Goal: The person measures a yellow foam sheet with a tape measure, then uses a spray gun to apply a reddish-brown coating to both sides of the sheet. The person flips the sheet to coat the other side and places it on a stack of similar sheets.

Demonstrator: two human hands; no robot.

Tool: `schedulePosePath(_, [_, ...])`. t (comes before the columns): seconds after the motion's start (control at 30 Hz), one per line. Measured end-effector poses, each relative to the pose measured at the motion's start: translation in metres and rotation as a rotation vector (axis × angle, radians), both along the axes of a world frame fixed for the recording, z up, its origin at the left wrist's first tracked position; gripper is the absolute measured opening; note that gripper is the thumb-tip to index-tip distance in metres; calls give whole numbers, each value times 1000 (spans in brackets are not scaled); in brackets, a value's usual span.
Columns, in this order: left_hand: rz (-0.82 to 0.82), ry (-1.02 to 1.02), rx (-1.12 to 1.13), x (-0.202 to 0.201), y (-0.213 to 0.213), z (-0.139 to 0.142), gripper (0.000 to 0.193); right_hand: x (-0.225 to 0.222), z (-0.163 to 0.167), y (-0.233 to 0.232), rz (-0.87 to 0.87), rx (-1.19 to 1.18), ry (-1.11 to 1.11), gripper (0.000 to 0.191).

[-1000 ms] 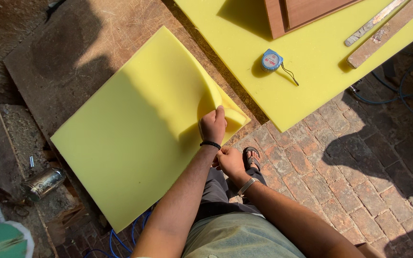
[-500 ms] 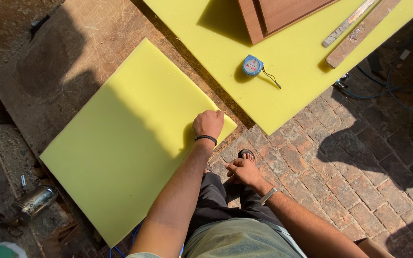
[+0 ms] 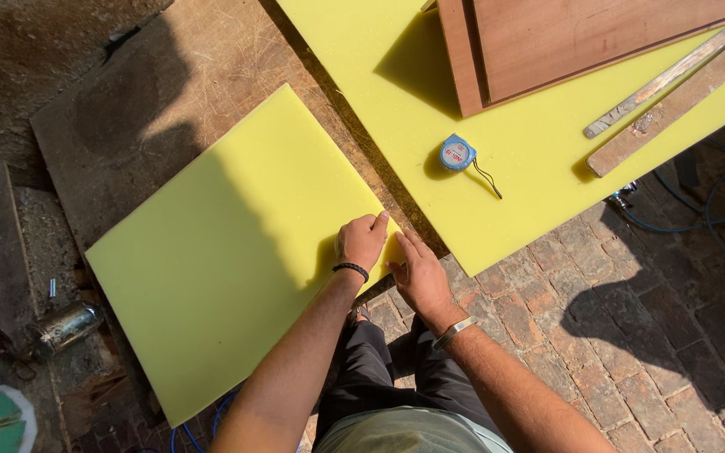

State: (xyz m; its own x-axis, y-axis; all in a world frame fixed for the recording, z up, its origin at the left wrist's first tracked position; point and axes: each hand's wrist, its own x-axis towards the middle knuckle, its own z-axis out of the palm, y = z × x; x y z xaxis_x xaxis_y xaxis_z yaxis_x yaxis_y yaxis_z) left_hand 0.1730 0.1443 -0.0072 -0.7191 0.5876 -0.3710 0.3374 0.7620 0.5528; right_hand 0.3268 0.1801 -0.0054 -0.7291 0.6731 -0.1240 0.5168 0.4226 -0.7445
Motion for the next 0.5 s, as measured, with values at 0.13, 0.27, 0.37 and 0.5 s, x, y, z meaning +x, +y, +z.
schedulePosePath(0.13, [-129, 379, 137, -24, -6, -11, 38, -3, -1, 2, 6, 32, 40, 68])
schedulePosePath(0.27, [-245, 637, 19, -68, 8, -22, 62, -23, 3, 18, 78, 0, -7, 79])
schedulePosePath(0.37, [-196, 638, -3, -80, 9, -31, 65, -55, 5, 31, 99, -81, -62, 80])
schedulePosePath(0.5, [24, 428, 255, -83, -4, -38, 55, -111, 1, 51, 95, -164, -121, 81])
